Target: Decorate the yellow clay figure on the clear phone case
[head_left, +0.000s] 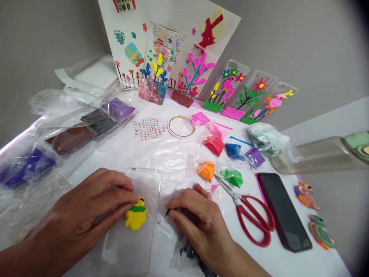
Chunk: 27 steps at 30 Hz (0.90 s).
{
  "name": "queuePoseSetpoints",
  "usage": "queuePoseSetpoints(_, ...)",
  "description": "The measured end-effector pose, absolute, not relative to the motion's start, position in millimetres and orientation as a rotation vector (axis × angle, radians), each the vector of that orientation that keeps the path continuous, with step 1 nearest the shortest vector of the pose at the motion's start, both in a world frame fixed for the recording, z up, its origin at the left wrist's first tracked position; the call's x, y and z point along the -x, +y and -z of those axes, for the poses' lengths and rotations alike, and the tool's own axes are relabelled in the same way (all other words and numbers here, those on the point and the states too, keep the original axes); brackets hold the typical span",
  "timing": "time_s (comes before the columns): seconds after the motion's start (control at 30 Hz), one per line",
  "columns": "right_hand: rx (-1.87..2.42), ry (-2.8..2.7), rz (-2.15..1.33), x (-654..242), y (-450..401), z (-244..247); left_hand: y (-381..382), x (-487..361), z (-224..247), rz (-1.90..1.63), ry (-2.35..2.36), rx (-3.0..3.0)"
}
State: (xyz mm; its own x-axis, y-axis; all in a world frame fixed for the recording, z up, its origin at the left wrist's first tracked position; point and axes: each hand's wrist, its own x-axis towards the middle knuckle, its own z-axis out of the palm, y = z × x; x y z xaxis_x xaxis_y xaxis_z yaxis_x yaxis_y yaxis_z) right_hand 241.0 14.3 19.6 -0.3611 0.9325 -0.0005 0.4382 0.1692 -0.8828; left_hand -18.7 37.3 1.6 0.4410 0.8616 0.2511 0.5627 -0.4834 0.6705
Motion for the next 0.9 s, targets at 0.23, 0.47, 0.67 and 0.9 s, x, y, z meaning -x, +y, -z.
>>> queuePoseSetpoints(0.23, 1.298, -1.662, -1.113, -238, 9, -34, 29, 20, -9, -0.851, 1.294, -2.194)
queuePoseSetpoints(0.47, 1.309, -1.526, -1.446, -224, -2, -51, 0, 1, -13, -0.829, 1.040, -2.227)
queuePoseSetpoints(0.67, 1.270, -1.369, -1.655, -217, -6, -51, -4, -5, -15, -0.881, 0.900, -2.274)
queuePoseSetpoints(0.9, 1.238, -1.118, -1.916, -213, -9, -49, -4, -1, -20, -0.852, 0.946, -2.268)
